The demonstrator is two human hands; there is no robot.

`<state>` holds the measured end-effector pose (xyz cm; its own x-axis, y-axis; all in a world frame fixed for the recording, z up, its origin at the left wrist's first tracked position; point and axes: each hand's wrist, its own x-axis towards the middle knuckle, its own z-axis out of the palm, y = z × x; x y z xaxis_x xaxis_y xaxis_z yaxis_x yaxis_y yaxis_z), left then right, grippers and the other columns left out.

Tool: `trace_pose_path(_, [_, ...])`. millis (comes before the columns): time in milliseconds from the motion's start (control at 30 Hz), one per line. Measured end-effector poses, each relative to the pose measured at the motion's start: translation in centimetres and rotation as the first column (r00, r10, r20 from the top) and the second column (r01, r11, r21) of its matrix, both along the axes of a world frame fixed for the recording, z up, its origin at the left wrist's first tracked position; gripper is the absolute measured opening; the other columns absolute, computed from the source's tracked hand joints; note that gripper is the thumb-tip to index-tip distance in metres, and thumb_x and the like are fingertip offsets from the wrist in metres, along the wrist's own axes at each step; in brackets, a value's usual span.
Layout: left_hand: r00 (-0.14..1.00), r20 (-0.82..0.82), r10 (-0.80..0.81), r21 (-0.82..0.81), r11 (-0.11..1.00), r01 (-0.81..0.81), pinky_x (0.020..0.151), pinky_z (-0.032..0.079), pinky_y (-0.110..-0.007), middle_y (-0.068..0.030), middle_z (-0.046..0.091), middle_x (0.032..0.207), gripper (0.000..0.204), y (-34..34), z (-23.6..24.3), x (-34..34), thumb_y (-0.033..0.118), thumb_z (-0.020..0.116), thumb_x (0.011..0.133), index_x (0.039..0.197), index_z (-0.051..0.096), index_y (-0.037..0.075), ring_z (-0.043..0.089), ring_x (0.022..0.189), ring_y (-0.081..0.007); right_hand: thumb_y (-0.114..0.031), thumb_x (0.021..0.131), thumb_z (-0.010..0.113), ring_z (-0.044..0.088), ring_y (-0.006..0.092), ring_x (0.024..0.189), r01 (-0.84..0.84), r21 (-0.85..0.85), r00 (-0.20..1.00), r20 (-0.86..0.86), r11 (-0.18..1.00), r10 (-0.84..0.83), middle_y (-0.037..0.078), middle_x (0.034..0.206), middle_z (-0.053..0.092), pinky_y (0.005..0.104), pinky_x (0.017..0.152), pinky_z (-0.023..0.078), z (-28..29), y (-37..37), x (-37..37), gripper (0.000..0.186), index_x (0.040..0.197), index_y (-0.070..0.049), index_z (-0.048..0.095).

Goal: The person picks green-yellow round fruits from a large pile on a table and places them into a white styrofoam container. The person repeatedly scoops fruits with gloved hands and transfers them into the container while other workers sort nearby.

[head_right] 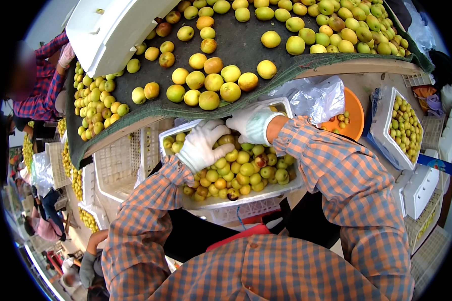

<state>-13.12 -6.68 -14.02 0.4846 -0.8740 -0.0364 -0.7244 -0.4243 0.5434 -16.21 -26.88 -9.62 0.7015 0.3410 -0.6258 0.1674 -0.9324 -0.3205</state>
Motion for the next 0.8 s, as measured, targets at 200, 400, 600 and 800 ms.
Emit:
trace_pose_path(200, [0.98, -0.044, -0.194, 0.062, 0.979, 0.197, 0.101, 0.043, -0.05, -0.0071, 0.062, 0.121, 0.038, 2.5, 1.8, 0.2, 0.037, 0.075, 0.071, 0.104, 0.07, 0.019, 0.052, 0.118, -0.0377, -0.03, 0.077, 0.077, 0.062, 0.0311, 0.104, -0.146, 0.104, 0.989, 0.037, 0.984, 0.142, 0.01, 0.106, 0.065, 0.044, 0.084, 0.051, -2.1, -1.6, -0.8, 0.027, 0.095, -0.013, 0.068])
trace_pose_path(400, [0.954, -0.169, -0.246, 0.122, 0.956, 0.268, 0.107, 0.034, -0.055, -0.0045, 0.055, 0.131, 0.04, 6.5, 2.2, 0.4, 0.031, 0.08, 0.065, 0.103, 0.07, 0.026, 0.044, 0.127, -0.0372, -0.021, 0.071, 0.082, 0.065, 0.0325, 0.097, -0.14, 0.081, 0.99, 0.013, 0.987, 0.14, 0.013, 0.101, 0.065, 0.0428, 0.081, 0.054, -2.8, -5.3, -1.2, 0.033, 0.099, -0.01, 0.068])
trace_pose_path(600, [0.944, -0.091, -0.317, 0.282, 0.901, 0.33, 0.115, 0.026, -0.06, -0.0086, 0.04, 0.15, 0.046, 9.7, 2.7, 1.0, 0.009, 0.076, 0.061, 0.101, 0.071, 0.032, 0.034, 0.139, -0.0417, -0.024, 0.069, 0.086, 0.067, 0.034, 0.097, -0.143, 0.008, 0.99, 0.022, 0.99, 0.143, 0.016, 0.106, 0.068, 0.0438, 0.082, 0.055, -2.4, -6.1, -0.9, 0.049, 0.112, -0.008, 0.068])
trace_pose_path(800, [0.973, -0.032, -0.229, 0.314, 0.922, 0.227, 0.113, 0.034, -0.056, -0.0153, 0.03, 0.157, 0.058, 11.4, 1.9, 0.8, 0.002, 0.077, 0.056, 0.105, 0.073, 0.034, 0.031, 0.14, -0.0484, -0.018, 0.072, 0.085, 0.068, 0.0331, 0.107, -0.041, -0.25, 0.998, -0.055, 0.967, 0.029, 0.018, 0.115, 0.069, 0.041, 0.087, 0.058, -1.4, -3.9, -0.5, 0.052, 0.118, -0.002, 0.065])
